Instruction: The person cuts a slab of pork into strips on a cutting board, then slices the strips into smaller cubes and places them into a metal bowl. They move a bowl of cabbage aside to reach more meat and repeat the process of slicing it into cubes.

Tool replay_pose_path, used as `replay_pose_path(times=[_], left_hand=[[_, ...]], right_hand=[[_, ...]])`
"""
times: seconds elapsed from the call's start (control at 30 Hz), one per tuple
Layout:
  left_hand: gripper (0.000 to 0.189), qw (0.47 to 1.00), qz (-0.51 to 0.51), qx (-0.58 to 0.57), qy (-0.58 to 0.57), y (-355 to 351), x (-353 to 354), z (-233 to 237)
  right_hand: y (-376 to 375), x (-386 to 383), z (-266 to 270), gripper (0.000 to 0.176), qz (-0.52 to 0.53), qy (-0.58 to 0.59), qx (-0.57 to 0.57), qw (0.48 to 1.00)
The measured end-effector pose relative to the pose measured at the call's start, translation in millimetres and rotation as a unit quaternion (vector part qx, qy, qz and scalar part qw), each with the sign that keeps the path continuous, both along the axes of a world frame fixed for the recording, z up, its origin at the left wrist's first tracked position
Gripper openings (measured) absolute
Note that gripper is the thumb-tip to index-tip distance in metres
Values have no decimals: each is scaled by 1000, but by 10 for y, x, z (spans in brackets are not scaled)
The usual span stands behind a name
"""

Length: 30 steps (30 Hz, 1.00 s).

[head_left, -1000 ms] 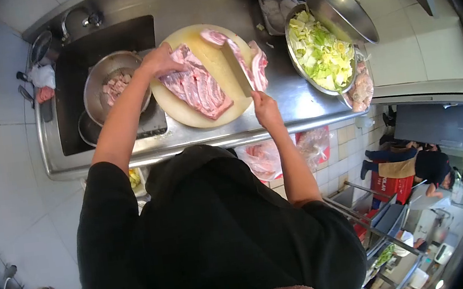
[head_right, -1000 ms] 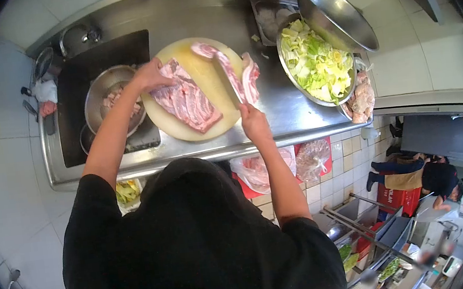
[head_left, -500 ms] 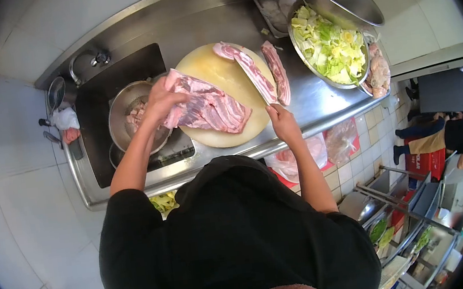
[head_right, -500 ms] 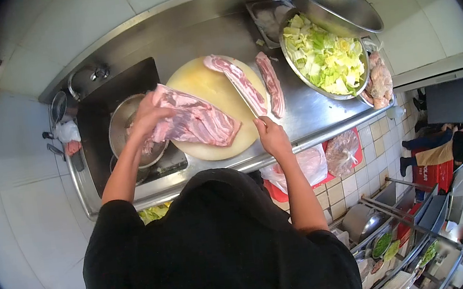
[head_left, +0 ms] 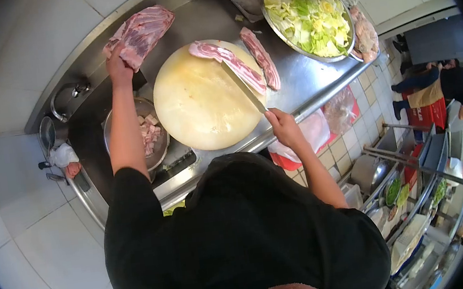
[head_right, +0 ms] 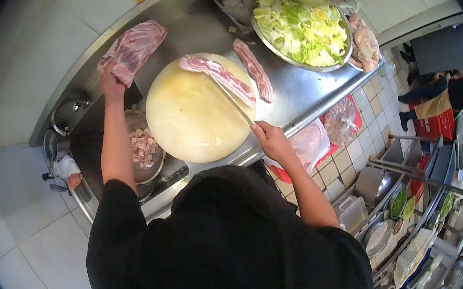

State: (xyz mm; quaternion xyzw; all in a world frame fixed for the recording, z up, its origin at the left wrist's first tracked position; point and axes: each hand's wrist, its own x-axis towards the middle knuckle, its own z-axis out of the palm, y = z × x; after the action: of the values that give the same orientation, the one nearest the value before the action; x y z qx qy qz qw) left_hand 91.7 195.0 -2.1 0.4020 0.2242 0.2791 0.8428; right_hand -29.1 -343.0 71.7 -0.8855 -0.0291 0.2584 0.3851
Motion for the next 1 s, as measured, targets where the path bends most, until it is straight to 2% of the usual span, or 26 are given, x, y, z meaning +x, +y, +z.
replay_pose_path(times=[0.03, 0.07, 0.1, 0.17, 0.2, 0.23, 0.27, 0.3, 0.37, 0.43, 0.53, 0.63, 0.73, 0.8, 0.87, 0.97, 1.0], left_hand=[[44, 1000, 6, -15, 8, 41, 147, -285], [53, 999, 22, -1, 42, 88, 292, -608], [56, 984, 36, 45, 170, -49, 277, -548], [62, 900, 61, 138, 408, -486, 225, -270], [72, 876, 24, 189, 442, -280, 262, -593], [73, 816, 45, 355, 453, -435, 238, -428], [73, 731, 65, 511, 448, -620, 189, -269], [74, 621, 84, 651, 428, -852, 169, -133], [79, 679, -112, 689, 226, -1304, 221, -181], [79, 491, -251, 827, 111, -1772, 201, -43], [68, 455, -269, 840, 120, -2068, 228, -30], [52, 455, -351, 809, 126, -2027, 199, 138], [45, 535, -376, 733, 184, -1990, -355, 399], [49, 560, -381, 700, 227, -1956, -895, 446], [58, 533, -392, 690, 291, -1971, -1437, 339], [62, 551, -284, 746, 244, -2240, -1939, 341], [66, 573, -214, 763, 210, -2376, -1925, 313]], right_hand=[[-55, -77, 36, 45, -12, 27, 5, 1000], [-155, -153, -21, 44, -10, 9, 29, 999], [-225, -214, -7, 44, -20, 31, 28, 999], [-377, -309, 60, 45, -39, 70, 24, 996], [-468, -396, -5, 45, -67, 56, 64, 994], [-557, -444, -50, 44, -84, 68, 80, 991], [-644, -483, -87, 44, -102, 80, 97, 987], [-697, -527, -126, 43, -120, 93, 115, 982], [-726, -569, -245, 37, -158, 72, 170, 970], [-669, -532, -247, 35, -186, 68, 200, 960], [-518, -389, -47, 40, -205, 96, 206, 952], [-519, -353, -96, 41, -177, 71, 200, 961], [-491, -378, -79, 40, -182, 99, 210, 956], [-497, -388, -107, 39, -177, 107, 211, 955], [-457, -393, -148, 42, -172, 109, 178, 963], [-338, -321, -181, 50, -140, 95, 120, 978], [-296, -290, -180, 52, -134, 103, 104, 980]])
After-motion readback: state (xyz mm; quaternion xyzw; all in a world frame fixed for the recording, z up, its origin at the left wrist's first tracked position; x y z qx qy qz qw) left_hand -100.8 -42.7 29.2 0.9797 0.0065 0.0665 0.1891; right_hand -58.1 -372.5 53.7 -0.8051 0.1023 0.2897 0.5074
